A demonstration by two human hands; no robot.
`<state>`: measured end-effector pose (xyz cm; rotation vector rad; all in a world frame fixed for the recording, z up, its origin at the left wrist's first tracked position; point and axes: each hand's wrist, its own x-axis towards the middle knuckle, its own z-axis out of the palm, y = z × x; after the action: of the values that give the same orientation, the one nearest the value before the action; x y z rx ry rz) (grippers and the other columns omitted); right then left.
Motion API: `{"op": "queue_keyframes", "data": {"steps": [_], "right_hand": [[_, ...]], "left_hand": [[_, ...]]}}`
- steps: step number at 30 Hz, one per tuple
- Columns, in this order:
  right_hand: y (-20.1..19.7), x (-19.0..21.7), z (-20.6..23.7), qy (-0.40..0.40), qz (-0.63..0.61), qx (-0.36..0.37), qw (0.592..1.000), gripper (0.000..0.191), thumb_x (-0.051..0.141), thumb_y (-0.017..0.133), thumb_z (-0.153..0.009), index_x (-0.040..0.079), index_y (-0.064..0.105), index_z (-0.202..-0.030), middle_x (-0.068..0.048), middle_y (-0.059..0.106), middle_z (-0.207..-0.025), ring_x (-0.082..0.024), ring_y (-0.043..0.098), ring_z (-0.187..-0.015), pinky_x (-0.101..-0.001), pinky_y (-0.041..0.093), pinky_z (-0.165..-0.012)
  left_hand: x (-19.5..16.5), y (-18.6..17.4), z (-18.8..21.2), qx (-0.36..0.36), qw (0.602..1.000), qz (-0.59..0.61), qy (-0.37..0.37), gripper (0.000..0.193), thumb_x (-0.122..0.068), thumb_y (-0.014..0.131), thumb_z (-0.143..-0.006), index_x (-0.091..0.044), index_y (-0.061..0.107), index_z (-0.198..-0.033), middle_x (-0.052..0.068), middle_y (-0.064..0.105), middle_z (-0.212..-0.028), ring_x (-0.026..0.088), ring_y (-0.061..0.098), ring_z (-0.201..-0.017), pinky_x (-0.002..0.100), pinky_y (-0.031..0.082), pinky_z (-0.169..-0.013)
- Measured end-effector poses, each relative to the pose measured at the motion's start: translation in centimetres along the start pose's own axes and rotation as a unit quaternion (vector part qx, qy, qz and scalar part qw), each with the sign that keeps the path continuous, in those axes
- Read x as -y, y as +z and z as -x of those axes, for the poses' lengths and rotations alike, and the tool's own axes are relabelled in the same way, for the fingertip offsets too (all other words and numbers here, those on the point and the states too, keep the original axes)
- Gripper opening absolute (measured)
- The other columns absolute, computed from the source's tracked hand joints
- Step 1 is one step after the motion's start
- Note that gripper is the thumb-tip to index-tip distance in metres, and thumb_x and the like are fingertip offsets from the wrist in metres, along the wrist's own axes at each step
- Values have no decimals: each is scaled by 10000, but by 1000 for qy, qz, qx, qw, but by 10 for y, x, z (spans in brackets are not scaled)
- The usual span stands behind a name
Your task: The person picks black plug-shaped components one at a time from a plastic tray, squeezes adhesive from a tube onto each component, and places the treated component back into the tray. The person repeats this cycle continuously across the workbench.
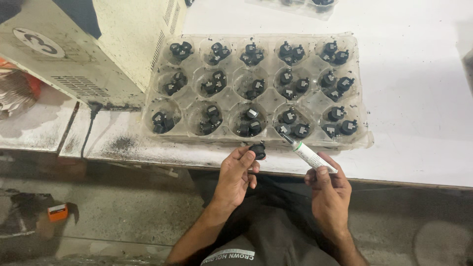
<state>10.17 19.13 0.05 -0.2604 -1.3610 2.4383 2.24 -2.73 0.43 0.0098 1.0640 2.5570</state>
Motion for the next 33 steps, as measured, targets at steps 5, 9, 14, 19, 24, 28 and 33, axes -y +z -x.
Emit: {"op": "queue_keyframes", "data": {"steps": [5, 9, 14, 19, 24, 28, 33], "right_hand": [[-1, 0, 1, -11, 6, 0, 1000, 414, 150, 592, -1076, -43, 564, -1441, -111, 663, -1044, -150, 601, -915, -310, 484, -783], [-2, 1, 1, -7, 12, 0, 1000, 420, 163, 592, -1062, -36, 559, -1432, -115, 663, -1040, -156, 615, -922, -324, 508, -786], [-1, 2, 2, 1, 14, -3, 1000, 431, 173, 591, -1053, -38, 552, -1427, -130, 662, -1041, -164, 626, -937, -329, 522, -785], [0, 1, 2, -6, 1, -3, 1000, 435, 150, 594, -1064, -60, 543, -1440, -121, 653, -1095, -164, 598, -926, -324, 494, -788], [-1, 1, 1, -5, 3, 3, 1000, 432, 152, 585, -1062, -55, 540, -1439, -132, 653, -1083, -163, 606, -937, -332, 505, -791], [0, 3, 3, -3, 6, 6, 1000, 432, 156, 587, -1062, -52, 540, -1438, -127, 654, -1080, -159, 608, -938, -331, 507, -795], [1, 2, 6, 1, 11, -4, 1000, 436, 154, 599, -1054, -51, 545, -1435, -108, 662, -1077, -153, 607, -929, -315, 496, -794]], "left_hand": [[0, 2, -1, -6, 1000, 2, -4, 316, -232, 720, -978, -30, 607, -1193, 74, 702, -1019, 82, 624, -786, 208, 514, -451], [-1, 6, 0, -2, 1000, 3, -7, 312, -235, 720, -980, -35, 610, -1193, 63, 693, -1010, 82, 627, -791, 208, 517, -454], [-6, 9, 0, 4, 1000, -5, -4, 296, -240, 720, -983, -34, 622, -1173, 66, 700, -1022, 79, 621, -793, 206, 517, -460], [-5, 11, 1, 0, 1000, 0, -7, 274, -227, 718, -977, -43, 628, -1160, 71, 706, -1021, 80, 617, -792, 208, 517, -456], [-5, 9, 1, 3, 1000, -6, -7, 279, -234, 715, -980, -43, 633, -1166, 61, 706, -1020, 76, 612, -789, 203, 512, -455], [-4, 8, 4, 3, 1000, -4, -2, 283, -235, 718, -981, -52, 624, -1175, 59, 700, -1003, 78, 615, -791, 203, 512, -458], [-4, 7, 5, 5, 1000, -4, -3, 310, -241, 727, -983, -31, 616, -1183, 59, 697, -1003, 76, 614, -796, 205, 512, -463]]}}
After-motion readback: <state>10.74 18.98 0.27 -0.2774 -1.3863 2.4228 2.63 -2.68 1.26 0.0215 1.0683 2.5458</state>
